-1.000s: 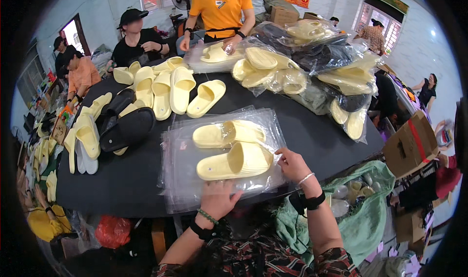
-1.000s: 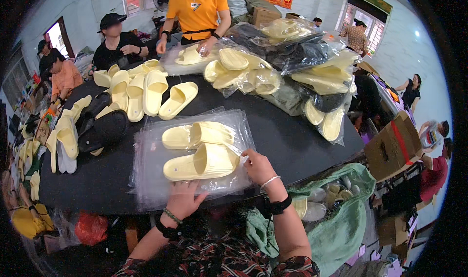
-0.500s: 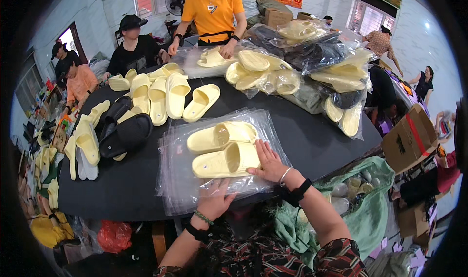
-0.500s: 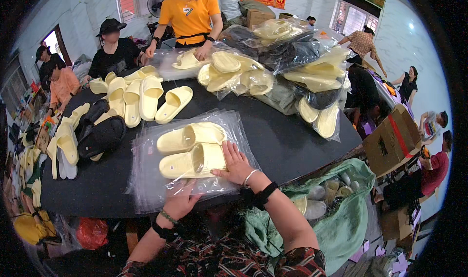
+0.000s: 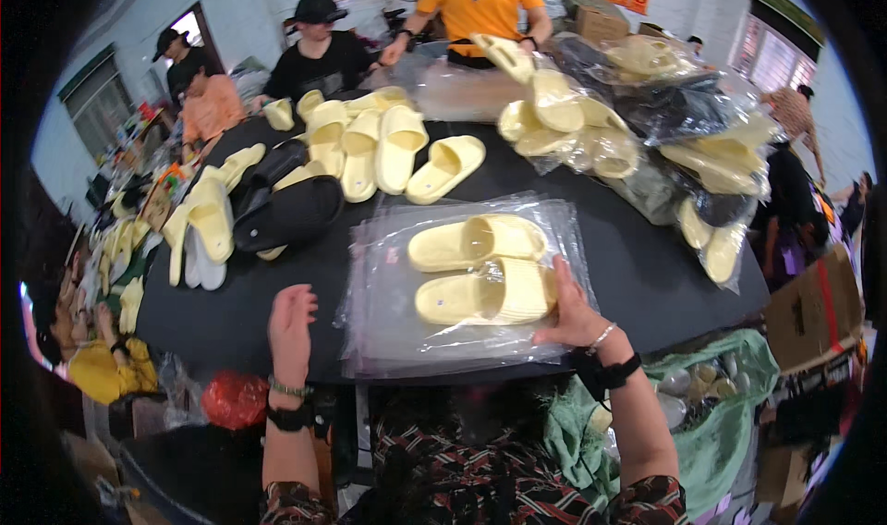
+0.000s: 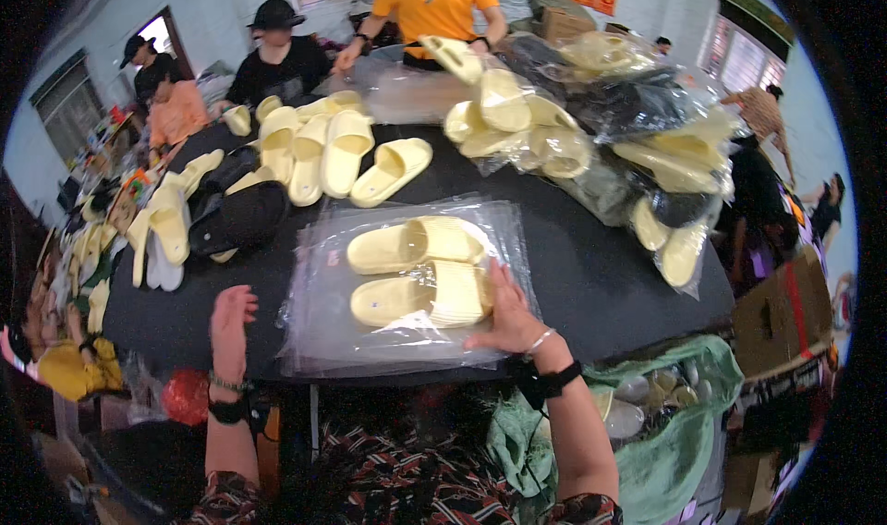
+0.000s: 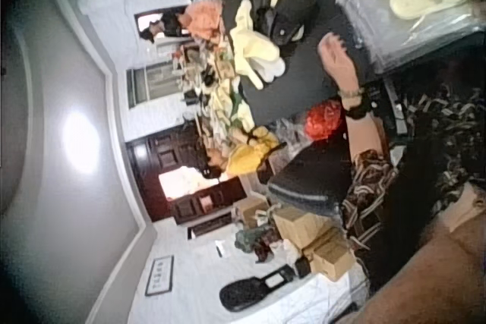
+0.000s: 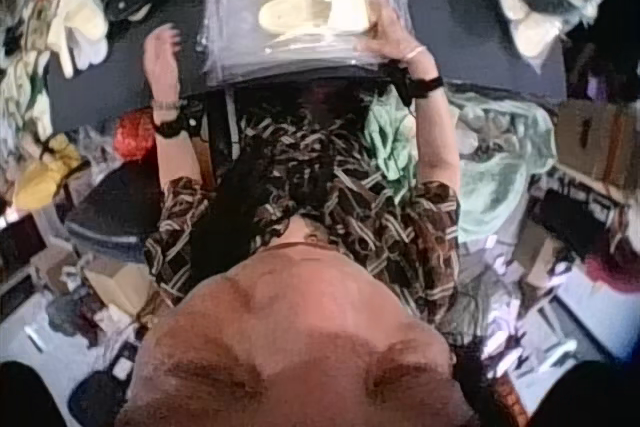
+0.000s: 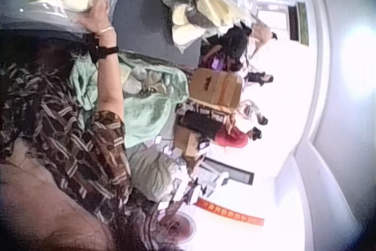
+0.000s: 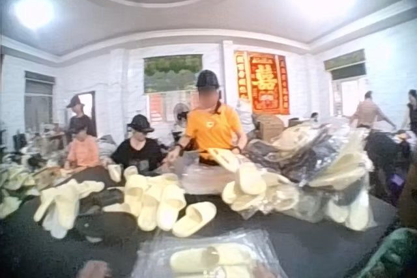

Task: The recorder is packaging yellow and white slippers into plastic bags at a manufacturing facility.

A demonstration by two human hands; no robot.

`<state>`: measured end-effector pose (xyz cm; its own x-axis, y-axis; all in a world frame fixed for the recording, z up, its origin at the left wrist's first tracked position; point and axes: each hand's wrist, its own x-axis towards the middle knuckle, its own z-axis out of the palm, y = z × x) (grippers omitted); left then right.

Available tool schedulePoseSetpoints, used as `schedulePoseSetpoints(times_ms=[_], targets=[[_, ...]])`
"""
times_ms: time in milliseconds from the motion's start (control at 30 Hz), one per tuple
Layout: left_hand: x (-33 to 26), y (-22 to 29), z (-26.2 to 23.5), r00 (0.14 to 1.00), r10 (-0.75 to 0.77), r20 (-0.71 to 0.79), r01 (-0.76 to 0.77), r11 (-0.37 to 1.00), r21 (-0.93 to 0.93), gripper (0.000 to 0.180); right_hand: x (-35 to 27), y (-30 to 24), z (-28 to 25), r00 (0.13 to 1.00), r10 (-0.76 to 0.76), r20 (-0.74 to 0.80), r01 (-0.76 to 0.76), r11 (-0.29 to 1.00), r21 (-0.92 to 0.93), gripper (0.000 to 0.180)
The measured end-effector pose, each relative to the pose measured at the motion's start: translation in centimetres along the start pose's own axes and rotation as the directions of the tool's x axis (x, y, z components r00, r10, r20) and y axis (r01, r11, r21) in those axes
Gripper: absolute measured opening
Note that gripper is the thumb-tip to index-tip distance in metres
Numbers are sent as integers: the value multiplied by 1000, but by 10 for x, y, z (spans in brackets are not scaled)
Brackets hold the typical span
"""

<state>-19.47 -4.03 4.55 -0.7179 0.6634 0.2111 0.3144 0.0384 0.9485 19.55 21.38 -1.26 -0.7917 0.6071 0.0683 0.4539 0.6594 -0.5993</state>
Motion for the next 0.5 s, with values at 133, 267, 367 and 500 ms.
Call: schedulePoseSetpoints(times_ms=[133,267,367,500], targets=[[23,-26,6,774,-346,531,541,797,-270,34,1,6,6,1000,5,4,-5,1000,-23,159],[44,-11,33,544,-423,725,781,572,-252,40,-3,4,8,1000,12,-6,-12,999,-36,161],[61,-9,43,467,-442,766,770,629,-106,43,-3,2,10,1000,0,-11,-1,998,-65,161],[80,-15,67,500,-455,737,682,731,-11,43,-5,5,12,1000,-6,-27,4,998,-68,162]])
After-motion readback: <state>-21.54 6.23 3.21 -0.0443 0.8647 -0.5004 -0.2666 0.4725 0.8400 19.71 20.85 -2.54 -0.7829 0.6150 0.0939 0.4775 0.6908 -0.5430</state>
